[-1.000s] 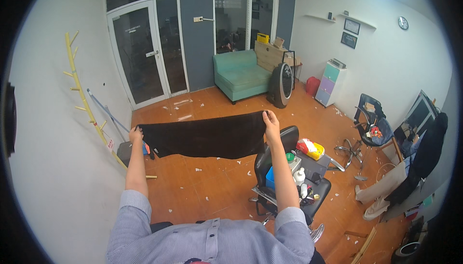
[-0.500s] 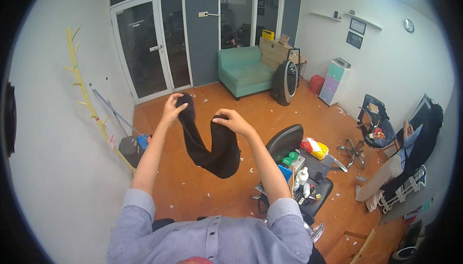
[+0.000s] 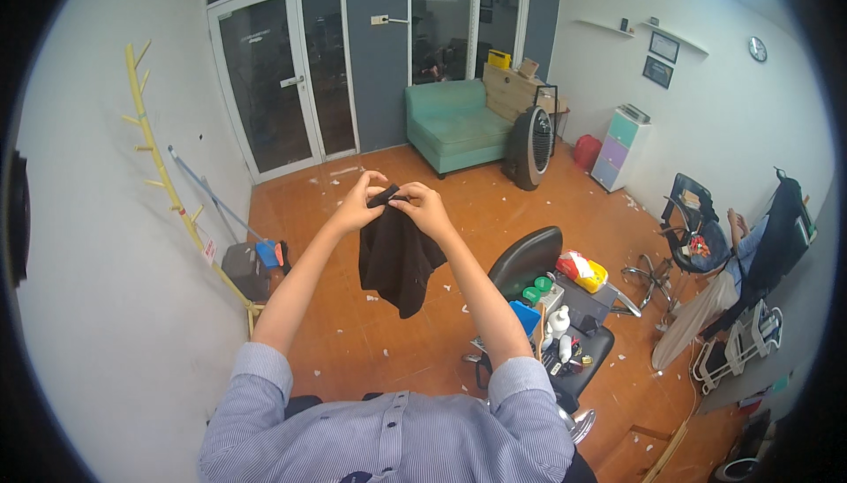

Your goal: The person folds a black cloth and a striped garment by hand and hangs them on a rack.

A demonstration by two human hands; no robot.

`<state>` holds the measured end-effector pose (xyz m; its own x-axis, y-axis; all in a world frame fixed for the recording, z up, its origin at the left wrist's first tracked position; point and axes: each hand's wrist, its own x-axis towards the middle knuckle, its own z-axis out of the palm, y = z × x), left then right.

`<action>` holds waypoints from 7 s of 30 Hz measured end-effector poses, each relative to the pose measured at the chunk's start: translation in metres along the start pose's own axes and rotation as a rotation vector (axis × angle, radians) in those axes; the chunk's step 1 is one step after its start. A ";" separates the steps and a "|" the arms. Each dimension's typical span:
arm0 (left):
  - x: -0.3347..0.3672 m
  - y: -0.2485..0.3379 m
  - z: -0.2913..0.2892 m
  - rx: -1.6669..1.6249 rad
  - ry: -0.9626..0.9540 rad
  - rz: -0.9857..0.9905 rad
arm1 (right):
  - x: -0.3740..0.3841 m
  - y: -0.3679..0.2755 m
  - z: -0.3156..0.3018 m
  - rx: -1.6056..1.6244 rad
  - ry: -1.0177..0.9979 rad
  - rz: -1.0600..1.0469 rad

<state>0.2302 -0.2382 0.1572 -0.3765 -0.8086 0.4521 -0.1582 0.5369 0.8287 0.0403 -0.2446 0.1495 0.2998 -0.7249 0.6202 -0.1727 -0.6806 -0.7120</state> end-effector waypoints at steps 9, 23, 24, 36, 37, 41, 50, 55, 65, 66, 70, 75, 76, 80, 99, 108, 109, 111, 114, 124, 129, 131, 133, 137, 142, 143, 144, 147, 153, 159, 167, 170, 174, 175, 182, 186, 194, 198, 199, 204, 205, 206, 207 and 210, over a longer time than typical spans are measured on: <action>-0.017 -0.025 -0.001 0.240 0.042 -0.083 | -0.006 -0.027 0.006 -0.209 0.081 -0.063; -0.093 -0.119 -0.080 0.388 -0.010 -0.421 | -0.023 0.026 -0.086 -0.612 0.075 0.226; -0.096 -0.115 -0.083 0.391 -0.011 -0.338 | -0.026 0.029 -0.085 -0.595 0.063 0.269; -0.087 -0.014 -0.054 0.725 -0.366 0.100 | -0.033 0.083 -0.101 0.047 0.360 0.304; -0.085 -0.008 -0.051 0.701 -0.374 0.034 | -0.032 0.084 -0.105 0.052 0.404 0.290; -0.081 0.024 -0.054 0.620 -0.219 -0.065 | -0.033 0.079 -0.128 0.055 0.389 0.301; -0.085 0.017 -0.075 0.438 0.289 -0.072 | -0.045 0.046 -0.135 0.090 0.053 0.337; -0.099 0.014 -0.068 0.404 0.376 -0.056 | -0.049 0.039 -0.127 0.128 0.071 0.369; -0.111 0.000 -0.073 0.182 0.446 0.002 | -0.048 0.048 -0.110 -0.021 0.097 0.201; -0.109 -0.011 -0.072 0.160 0.452 -0.020 | -0.052 0.052 -0.110 0.058 0.110 0.291; -0.115 -0.017 -0.080 0.201 0.315 -0.167 | -0.050 0.051 -0.115 0.145 0.131 0.400; -0.123 -0.024 -0.082 0.109 0.405 -0.226 | -0.054 0.048 -0.104 0.108 0.034 0.471; -0.121 -0.025 -0.083 0.051 0.425 -0.199 | -0.054 0.040 -0.109 0.261 -0.037 0.572; -0.113 -0.014 -0.087 0.377 0.319 -0.305 | -0.048 0.053 -0.109 0.106 0.026 0.430; -0.114 -0.032 -0.077 -0.769 0.426 -0.313 | -0.043 0.042 -0.088 1.015 -0.136 0.481; -0.097 -0.047 -0.006 -0.916 0.799 -0.258 | -0.050 0.070 -0.011 0.980 0.308 0.566; -0.084 -0.029 0.017 -0.897 0.870 -0.220 | -0.052 0.072 -0.004 0.931 0.381 0.515; -0.078 -0.039 0.033 -0.837 0.976 -0.141 | -0.049 0.051 0.026 0.896 0.424 0.441; -0.065 -0.038 0.058 -0.796 0.975 -0.079 | -0.050 0.024 0.055 0.599 0.439 0.385; -0.063 -0.013 0.096 -0.874 0.581 -0.064 | -0.063 0.005 0.086 0.631 0.313 0.250; -0.073 -0.010 0.091 -1.056 0.481 -0.035 | -0.071 0.013 0.083 0.544 0.360 0.328; -0.076 -0.015 0.088 -1.103 0.518 -0.040 | -0.068 0.021 0.076 0.766 0.355 0.517; -0.080 -0.021 0.088 -1.099 0.595 -0.066 | -0.068 0.024 0.068 0.905 0.365 0.555; -0.101 -0.036 0.097 -0.781 0.871 -0.421 | -0.067 0.015 0.053 1.340 0.260 0.559; -0.155 -0.105 0.118 -1.282 0.794 -0.616 | -0.066 -0.029 0.036 1.739 0.191 0.456; -0.168 -0.128 0.123 -1.451 0.691 -0.547 | -0.067 -0.032 0.035 1.824 0.203 0.448; -0.171 -0.128 0.135 -1.507 0.709 -0.609 | -0.068 -0.030 0.031 1.902 0.231 0.433; -0.167 -0.103 0.164 -1.656 0.721 -0.616 | -0.076 -0.020 0.031 2.035 0.317 0.423; -0.173 -0.100 0.154 -1.403 0.537 -0.015 | -0.094 0.001 0.042 2.105 0.360 0.510; -0.188 -0.082 0.103 -1.546 0.902 0.146 | -0.088 0.044 0.040 2.105 0.355 0.524; -0.162 -0.111 0.022 -1.568 0.787 0.242 | -0.035 0.094 0.073 2.096 0.327 0.616; -0.135 -0.126 -0.020 -1.533 0.709 0.268 | 0.007 0.106 0.091 2.130 0.289 0.600; -0.102 -0.159 -0.081 -1.549 0.651 0.339 | 0.070 0.115 0.118 2.101 0.274 0.573; -0.081 -0.151 -0.091 -1.557 0.619 0.365 | 0.086 0.122 0.120 2.091 0.292 0.559; -0.026 -0.222 -0.192 -1.470 0.726 0.284 | 0.174 0.178 0.179 2.089 0.252 0.543; -0.003 -0.261 -0.223 -1.578 0.657 0.318 | 0.199 0.228 0.204 1.976 0.227 0.475; 0.056 -0.350 -0.293 -1.608 0.715 0.304 | 0.290 0.320 0.266 1.975 0.223 0.471; 0.104 -0.392 -0.349 -1.336 1.009 0.151 | 0.366 0.364 0.289 1.957 0.173 0.465; 0.116 -0.401 -0.369 -1.303 1.045 0.143 | 0.390 0.370 0.297 1.969 0.143 0.467; 0.166 -0.440 -0.453 -1.249 1.064 0.174 | 0.503 0.411 0.344 1.987 -0.003 0.475; 0.174 -0.440 -0.466 -1.233 1.105 0.176 | 0.524 0.419 0.355 2.012 -0.049 0.477; 0.181 -0.442 -0.480 -1.217 1.147 0.179 | 0.540 0.426 0.365 2.003 -0.054 0.531; 0.184 -0.452 -0.493 -1.206 1.156 0.180 | 0.554 0.432 0.376 1.993 -0.062 0.586; 0.168 -0.472 -0.526 -1.173 1.235 0.164 | 0.583 0.446 0.422 1.976 -0.119 0.743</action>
<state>0.7213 -0.7540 0.0156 0.6458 -0.7618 0.0512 0.7237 0.6322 0.2766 0.5342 -0.9257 0.0540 0.7166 -0.6780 0.1638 0.6968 0.7064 -0.1241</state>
